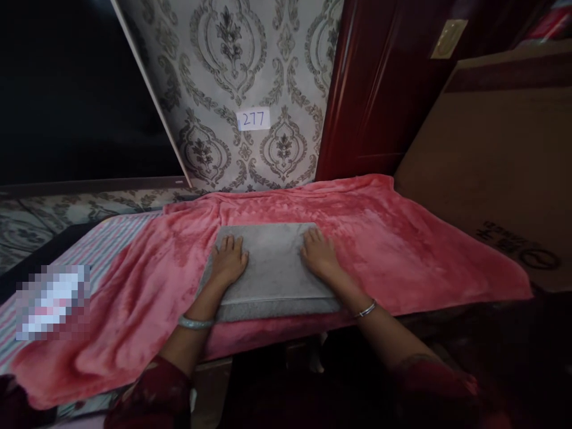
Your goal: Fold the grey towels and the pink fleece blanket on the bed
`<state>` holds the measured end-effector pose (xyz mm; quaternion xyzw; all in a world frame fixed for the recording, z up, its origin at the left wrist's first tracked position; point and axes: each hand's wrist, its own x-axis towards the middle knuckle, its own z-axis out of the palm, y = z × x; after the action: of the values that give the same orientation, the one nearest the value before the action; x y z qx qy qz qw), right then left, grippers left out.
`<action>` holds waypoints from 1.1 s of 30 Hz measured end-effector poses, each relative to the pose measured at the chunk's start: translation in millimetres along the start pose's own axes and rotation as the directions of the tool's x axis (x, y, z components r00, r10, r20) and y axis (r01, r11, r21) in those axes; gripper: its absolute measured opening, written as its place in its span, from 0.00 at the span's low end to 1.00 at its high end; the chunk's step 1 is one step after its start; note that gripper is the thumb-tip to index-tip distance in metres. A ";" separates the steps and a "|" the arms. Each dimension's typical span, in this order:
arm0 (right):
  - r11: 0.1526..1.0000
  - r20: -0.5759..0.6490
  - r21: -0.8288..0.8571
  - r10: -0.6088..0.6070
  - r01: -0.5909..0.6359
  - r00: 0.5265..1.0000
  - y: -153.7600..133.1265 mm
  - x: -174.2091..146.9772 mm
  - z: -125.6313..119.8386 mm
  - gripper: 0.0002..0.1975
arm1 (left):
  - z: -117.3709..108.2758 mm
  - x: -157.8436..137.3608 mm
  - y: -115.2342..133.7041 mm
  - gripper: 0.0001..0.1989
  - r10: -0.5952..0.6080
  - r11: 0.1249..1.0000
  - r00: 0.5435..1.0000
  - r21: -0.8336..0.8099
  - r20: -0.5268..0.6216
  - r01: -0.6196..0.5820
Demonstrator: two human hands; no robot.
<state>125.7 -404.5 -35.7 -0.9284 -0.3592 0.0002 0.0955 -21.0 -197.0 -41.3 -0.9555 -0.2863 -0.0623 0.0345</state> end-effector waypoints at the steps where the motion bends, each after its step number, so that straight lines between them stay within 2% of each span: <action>1: 0.998 -0.011 0.015 -0.064 0.064 0.998 -13.2 -7.9 -1.5 0.31 | -3.7 -1.2 0.6 0.30 0.003 1.000 1.000 -0.010 0.003 -0.003; 4: 0.966 0.029 0.067 -0.253 0.251 0.967 -46.8 -30.6 2.9 0.33 | -13.5 -14.8 2.5 0.30 0.038 0.999 0.999 -0.039 0.013 -0.037; 6: 0.948 0.074 0.094 -0.312 0.305 0.947 -57.2 -41.1 10.4 0.33 | -15.2 -31.0 3.2 0.31 0.061 0.998 0.998 -0.035 0.018 -0.060; 10: 0.943 0.084 0.105 -0.323 0.314 0.943 -55.6 -47.1 23.7 0.32 | -7.6 -58.1 4.6 0.30 0.042 0.999 0.997 0.008 0.058 -0.043; 13: 0.945 0.072 0.098 -0.321 0.314 0.944 -51.5 -46.4 29.7 0.32 | -2.3 -62.4 6.2 0.30 0.030 1.000 0.997 -0.001 0.071 -0.030; 16: 0.944 0.072 0.096 -0.322 0.314 0.944 -49.4 -47.4 31.8 0.31 | 0.2 -65.2 3.8 0.28 0.043 0.998 0.999 -0.040 -0.002 -0.043; 19: 0.948 0.109 0.073 -0.315 0.309 0.943 -50.7 -47.8 26.3 0.31 | 4.5 -81.0 -4.8 0.24 0.065 0.993 0.992 -0.086 -0.108 -0.075; 23: 0.937 0.113 0.068 -0.349 0.343 0.930 -74.0 -43.0 11.6 0.29 | 17.5 -115.0 -17.8 0.23 0.092 0.987 0.968 -0.104 -0.233 -0.119; 26: 0.882 0.078 0.117 -0.467 0.457 0.881 -106.7 -38.4 11.0 0.29 | 30.2 -132.4 -22.4 0.24 0.113 0.983 0.939 -0.104 -0.326 -0.154; 29: 0.817 0.091 0.137 -0.574 0.560 0.814 -129.9 -38.2 23.7 0.29 | 41.2 -138.7 -22.8 0.24 0.118 0.983 0.911 -0.085 -0.394 -0.163; 31: 0.800 0.097 0.134 -0.598 0.585 0.795 -131.2 -41.0 33.0 0.29 | 46.0 -139.5 -22.6 0.24 0.124 0.984 0.906 -0.068 -0.406 -0.166; 33: 0.804 0.097 0.130 -0.592 0.580 0.800 -119.8 -45.8 38.4 0.30 | 48.1 -139.6 -22.8 0.24 0.128 0.984 0.908 -0.066 -0.398 -0.168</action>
<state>9.1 -341.6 -55.3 -0.7640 -0.6339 0.0492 0.1102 -144.5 -248.9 -107.6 -0.9430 -0.1968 -0.2638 0.0487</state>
